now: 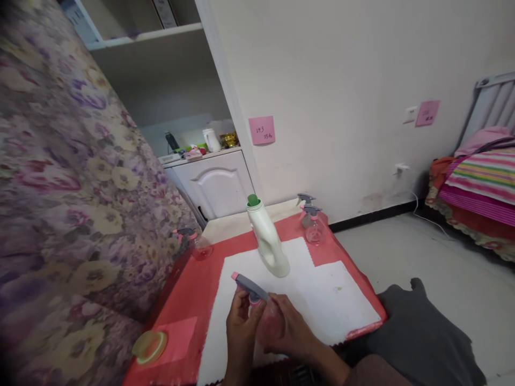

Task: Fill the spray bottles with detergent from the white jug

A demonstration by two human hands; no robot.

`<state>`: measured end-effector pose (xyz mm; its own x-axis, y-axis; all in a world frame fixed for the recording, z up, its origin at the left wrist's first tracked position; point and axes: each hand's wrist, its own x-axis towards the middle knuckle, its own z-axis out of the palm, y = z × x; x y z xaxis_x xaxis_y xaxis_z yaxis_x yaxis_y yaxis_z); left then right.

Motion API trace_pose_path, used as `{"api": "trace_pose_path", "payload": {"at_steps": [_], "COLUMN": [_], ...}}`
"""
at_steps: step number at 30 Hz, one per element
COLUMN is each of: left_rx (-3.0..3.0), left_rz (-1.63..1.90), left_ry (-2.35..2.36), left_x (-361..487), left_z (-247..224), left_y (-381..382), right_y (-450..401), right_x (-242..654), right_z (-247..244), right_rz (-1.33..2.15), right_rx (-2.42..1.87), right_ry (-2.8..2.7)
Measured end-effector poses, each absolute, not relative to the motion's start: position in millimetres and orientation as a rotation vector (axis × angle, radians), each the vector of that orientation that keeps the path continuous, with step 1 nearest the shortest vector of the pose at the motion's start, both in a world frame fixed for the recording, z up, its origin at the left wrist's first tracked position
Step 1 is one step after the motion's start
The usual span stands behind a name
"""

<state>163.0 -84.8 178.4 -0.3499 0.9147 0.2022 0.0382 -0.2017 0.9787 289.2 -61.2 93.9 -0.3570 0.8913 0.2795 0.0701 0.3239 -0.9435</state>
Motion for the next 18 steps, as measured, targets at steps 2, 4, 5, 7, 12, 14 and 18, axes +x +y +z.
{"api": "trace_pose_path", "payload": {"at_steps": [2,4,5,7,12,14,18], "left_rx": [1.121,1.044,1.011,0.970,1.051,1.106,1.087], "left_rz": [1.636,1.630,1.634,1.675,1.682,1.679,1.773], "left_ry": [1.327,1.275,1.248,1.210,1.248,1.280,1.236], "left_x": [163,159,157,151,139,138,141], "left_z": [185,193,198,206,227,237,254], "left_y": [-85,-87,-88,-91,-103,-109,-121], "right_y": [-59,-58,-57,-56,-56,-57,-57], "right_x": [289,288,288,288,287,287,287], "right_z": [88,84,82,81,82,82,81], "right_rz": [1.140,1.142,1.146,1.162,1.174,1.175,1.176], "right_rx": [-0.870,-0.864,-0.861,-0.857,-0.853,-0.851,-0.851], "right_ry": [-1.688,-1.691,-1.693,-1.695,-1.680,-1.682,-1.679]}}
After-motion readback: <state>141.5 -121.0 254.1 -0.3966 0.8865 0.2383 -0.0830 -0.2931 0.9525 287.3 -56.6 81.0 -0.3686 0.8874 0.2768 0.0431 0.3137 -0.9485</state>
